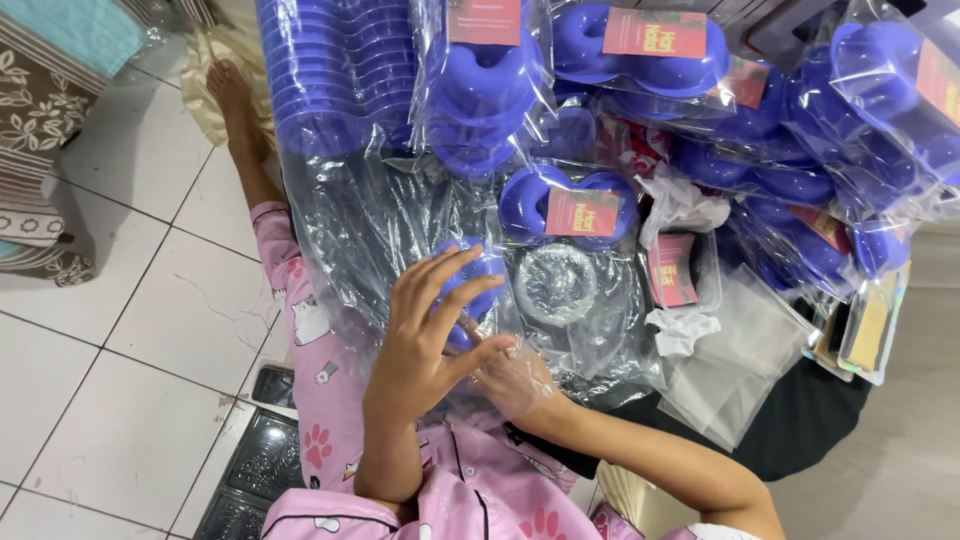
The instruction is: The person wipes a blue double pet bowl with a white cloth, then places it into a clear plastic bag. They insert a red product label into the bag and seal it. The person repeats this process with a second bowl.
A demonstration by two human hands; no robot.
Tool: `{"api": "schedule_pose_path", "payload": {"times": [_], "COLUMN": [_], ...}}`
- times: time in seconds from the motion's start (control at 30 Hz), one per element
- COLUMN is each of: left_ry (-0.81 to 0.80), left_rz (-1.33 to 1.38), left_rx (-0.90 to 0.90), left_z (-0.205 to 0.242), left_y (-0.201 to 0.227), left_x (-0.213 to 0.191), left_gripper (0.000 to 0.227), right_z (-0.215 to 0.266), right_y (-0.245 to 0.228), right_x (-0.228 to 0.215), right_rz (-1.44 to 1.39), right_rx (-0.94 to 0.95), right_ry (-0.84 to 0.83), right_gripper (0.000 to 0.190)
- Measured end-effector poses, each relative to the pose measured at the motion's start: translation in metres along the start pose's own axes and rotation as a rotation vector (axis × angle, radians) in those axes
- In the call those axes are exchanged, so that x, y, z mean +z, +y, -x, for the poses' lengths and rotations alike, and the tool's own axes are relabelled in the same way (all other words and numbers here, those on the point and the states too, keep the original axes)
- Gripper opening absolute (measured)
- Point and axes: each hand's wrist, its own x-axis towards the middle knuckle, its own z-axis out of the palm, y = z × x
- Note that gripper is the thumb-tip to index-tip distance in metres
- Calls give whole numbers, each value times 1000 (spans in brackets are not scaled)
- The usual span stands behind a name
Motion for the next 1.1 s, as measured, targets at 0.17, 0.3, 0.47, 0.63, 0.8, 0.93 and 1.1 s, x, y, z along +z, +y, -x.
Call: {"api": "schedule_pose_path", "payload": {"times": [0.17, 0.3, 0.47, 0.63, 0.8, 0.93, 1.1], "left_ry": [-192, -293, -460, -644, -719, -610, -476], "left_rz": [-97, -66, 38, 79, 31, 47, 96], "left_rx": [10, -16, -63, -252, -374, -440, -412], "left_z": [-5, -4, -9, -3, -6, -14, -22], "left_y": [9, 6, 1, -14, -17, -11, -13], "left_x": [1, 7, 20, 30, 22, 18, 13], "left_gripper": [56, 57, 61, 48, 59, 85, 75], "right_z": [42, 9, -10, 38, 20, 20, 40], "right_y": [43, 78, 141, 143, 147, 142, 159], "right_x": [-68, -128, -157, -89, -48, -56, -97], "right_rz": [-525, -700, -1580, -1754, -1889, -2041, -1836], "right_rx": [-248, -301, 41, 1037, 1630, 1578, 1064], "right_ry": [-277, -267, -432, -54, -99, -262, -727], "right_gripper": [32, 8, 57, 27, 20, 27, 71]}}
